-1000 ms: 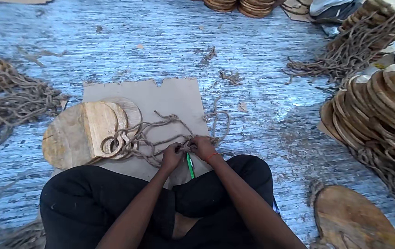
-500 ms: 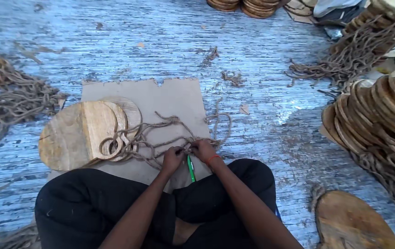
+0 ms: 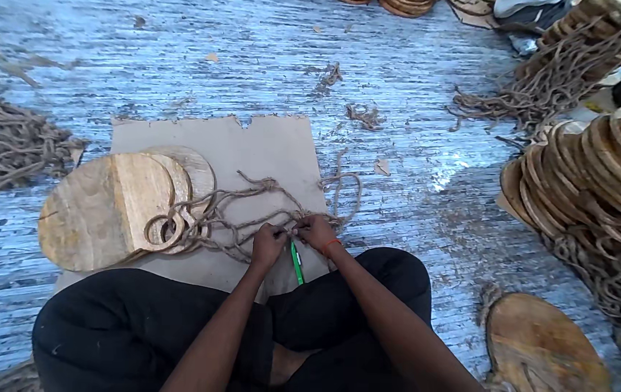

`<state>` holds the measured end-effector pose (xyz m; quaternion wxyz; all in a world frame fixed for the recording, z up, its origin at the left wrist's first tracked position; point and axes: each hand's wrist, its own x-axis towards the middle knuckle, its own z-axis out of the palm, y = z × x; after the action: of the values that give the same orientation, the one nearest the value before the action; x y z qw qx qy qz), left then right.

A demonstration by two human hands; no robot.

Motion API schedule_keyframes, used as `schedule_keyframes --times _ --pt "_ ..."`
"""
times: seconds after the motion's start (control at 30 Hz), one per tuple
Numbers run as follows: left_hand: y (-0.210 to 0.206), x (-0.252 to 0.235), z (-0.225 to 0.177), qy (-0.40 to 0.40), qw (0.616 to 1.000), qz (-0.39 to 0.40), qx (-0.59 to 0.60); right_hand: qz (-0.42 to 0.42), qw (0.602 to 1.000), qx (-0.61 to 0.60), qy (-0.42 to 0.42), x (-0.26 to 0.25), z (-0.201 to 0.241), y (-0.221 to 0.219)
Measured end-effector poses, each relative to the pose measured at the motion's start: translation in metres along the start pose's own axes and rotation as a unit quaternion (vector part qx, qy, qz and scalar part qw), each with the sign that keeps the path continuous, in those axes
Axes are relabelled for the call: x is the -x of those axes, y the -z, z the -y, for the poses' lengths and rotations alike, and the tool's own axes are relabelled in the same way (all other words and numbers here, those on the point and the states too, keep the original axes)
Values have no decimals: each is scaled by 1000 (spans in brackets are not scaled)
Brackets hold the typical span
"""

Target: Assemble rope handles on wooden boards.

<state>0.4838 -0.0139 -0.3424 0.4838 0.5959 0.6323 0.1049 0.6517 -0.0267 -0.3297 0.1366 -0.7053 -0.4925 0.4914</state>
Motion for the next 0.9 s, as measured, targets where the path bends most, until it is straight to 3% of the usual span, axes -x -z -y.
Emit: schedule_keyframes --times 0.1,0.23,0.43,0.53,0.7,0.83,0.9 --pt "1 -2 2 -12 1000 13 -9 2 1000 8 13 -13 -12 -4" --pt "5 -2 5 -21 997 65 -20 67 994 82 -23 -16 -2 5" --pt "-6 -2 9 -54 998 4 -23 -17 995 93 33 -5 -5 -1" --pt "-6 -4 6 -59 997 -5 -45 -5 993 114 2 -16 10 3" --pt "-2 -1 7 -49 996 45 -56 3 988 149 33 -5 1 0" --pt "-2 -6 0 -40 998 -3 -51 -26 987 154 33 -14 15 -2" --pt "-3 -8 1 -45 997 3 -60 0 986 168 16 -17 15 1"
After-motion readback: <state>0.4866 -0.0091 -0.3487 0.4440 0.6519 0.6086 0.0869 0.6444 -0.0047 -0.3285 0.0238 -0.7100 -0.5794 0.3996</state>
